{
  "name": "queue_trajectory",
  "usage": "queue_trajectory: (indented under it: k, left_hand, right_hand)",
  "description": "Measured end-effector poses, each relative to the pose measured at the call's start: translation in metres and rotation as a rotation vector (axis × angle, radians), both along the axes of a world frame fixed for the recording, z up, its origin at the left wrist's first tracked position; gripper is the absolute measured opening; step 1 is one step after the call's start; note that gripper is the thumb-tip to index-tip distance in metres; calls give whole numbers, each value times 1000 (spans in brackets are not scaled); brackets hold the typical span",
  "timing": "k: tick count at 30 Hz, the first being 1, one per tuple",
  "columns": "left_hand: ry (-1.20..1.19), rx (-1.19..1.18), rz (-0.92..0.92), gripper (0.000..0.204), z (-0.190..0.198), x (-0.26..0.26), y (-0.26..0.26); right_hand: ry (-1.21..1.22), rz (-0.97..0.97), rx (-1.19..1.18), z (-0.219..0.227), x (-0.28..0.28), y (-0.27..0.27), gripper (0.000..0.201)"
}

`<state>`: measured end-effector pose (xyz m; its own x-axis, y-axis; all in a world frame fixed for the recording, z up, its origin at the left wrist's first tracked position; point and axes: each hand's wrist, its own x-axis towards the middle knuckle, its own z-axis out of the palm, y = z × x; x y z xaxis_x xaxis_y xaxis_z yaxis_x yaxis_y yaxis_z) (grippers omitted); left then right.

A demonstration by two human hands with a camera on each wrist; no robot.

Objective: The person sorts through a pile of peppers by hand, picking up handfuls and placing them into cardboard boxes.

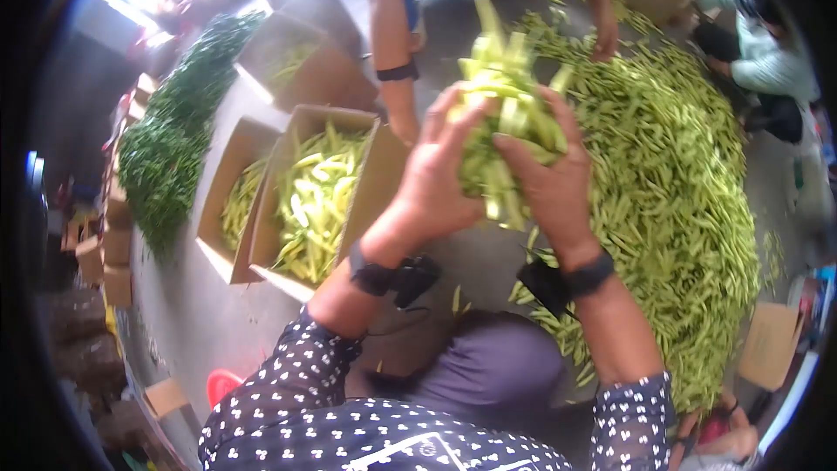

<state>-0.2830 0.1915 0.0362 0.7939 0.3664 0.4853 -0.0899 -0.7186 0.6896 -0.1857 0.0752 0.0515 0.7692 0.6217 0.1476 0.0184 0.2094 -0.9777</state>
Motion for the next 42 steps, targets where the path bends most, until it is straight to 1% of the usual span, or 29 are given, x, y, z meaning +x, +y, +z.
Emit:
queue_trajectory:
  k: [1,4,6,8,10,13,15,16,17,18,20,22,23,24,26,27,28,29,30,31,32,33,34,35,36,38,39,41,42]
  left_hand:
    - [46,-34,19,85,2,-4,2]
    - [85,54,50,85,-9,-4,-9]
    - [160,-72,-43,86,-28,3,-19]
    - [224,-132,-134,87,-48,17,-40]
    - [380,-173,-254,88,-73,33,-65]
    - [460,-258,-452,93,-113,59,-112]
    - [488,-300,-583,95,-137,75,-149]
    - [506,-322,-647,96,-147,82,-168]
    - [510,-401,-738,95,-157,89,-186]
    - [518,-403,-763,95,-168,93,-205]
    - [538,-447,-868,97,-189,99,-241]
    - [537,-458,-940,100,-212,103,-269]
    - [576,-461,-974,102,-222,103,-281]
    - [618,-462,-1001,103,-224,102,-289]
    - [671,-387,-991,103,-225,105,-292]
    - [753,-354,-1030,102,-223,107,-286]
    - [837,-323,-1061,102,-222,105,-278]
    - [805,-220,-1068,91,-215,104,-261]
    - [718,-210,-1007,83,-207,103,-235]
    - [630,-197,-948,76,-202,101,-205]
    - [558,-226,-743,62,-208,94,-174]
    - [559,-113,-521,55,-211,90,-137]
    - [439,99,-255,49,-212,82,-105]
    - [429,100,-23,51,-216,76,-71]
    - [420,220,136,54,-234,60,-35]
    - [489,120,522,58,-249,32,-2]
    - [496,121,516,58,-265,31,-1]
    - [877,54,676,59,-295,35,1]
    - [861,122,412,59,-295,42,-5]
  right_hand:
    - [-66,-11,13,-5,-2,5,57]
    - [-36,-39,-28,-28,-2,-4,60]
    - [-12,-119,-24,-47,-3,-22,62]
    - [-5,-223,-142,-78,3,-51,62]
    - [19,-341,-226,-102,5,-86,61]
    - [59,-527,-374,-142,9,-147,61]
    - [164,-644,-464,-144,7,-185,60]
    - [172,-671,-471,-147,7,-203,60]
    - [149,-737,-555,-151,6,-221,60]
    - [129,-800,-639,-158,5,-241,59]
    - [167,-864,-660,-173,1,-273,64]
    - [367,-924,-687,-175,-5,-295,75]
    - [362,-914,-829,-185,-7,-309,87]
    - [373,-921,-830,-196,-11,-316,87]
    - [216,-859,-1152,-213,-15,-322,92]
    - [236,-850,-1242,-218,-16,-323,96]
    - [245,-824,-1233,-222,-19,-323,96]
    - [234,-776,-1255,-225,-22,-323,98]
    - [222,-732,-1277,-228,-25,-322,100]
    - [154,-795,-1250,-233,-29,-318,101]
    - [158,-781,-1241,-233,-29,-315,101]
    - [195,-796,-1256,-229,-29,-311,101]
    - [229,-814,-1271,-228,-28,-309,101]
    - [222,-811,-1252,-229,-28,-310,101]
    - [225,-810,-1248,-230,-28,-312,101]
    - [179,-788,-1283,-234,-27,-314,102]
    - [169,-785,-1293,-233,-28,-313,103]
    - [201,-773,-1299,-233,-27,-314,103]
    - [225,-765,-1300,-235,-26,-315,104]
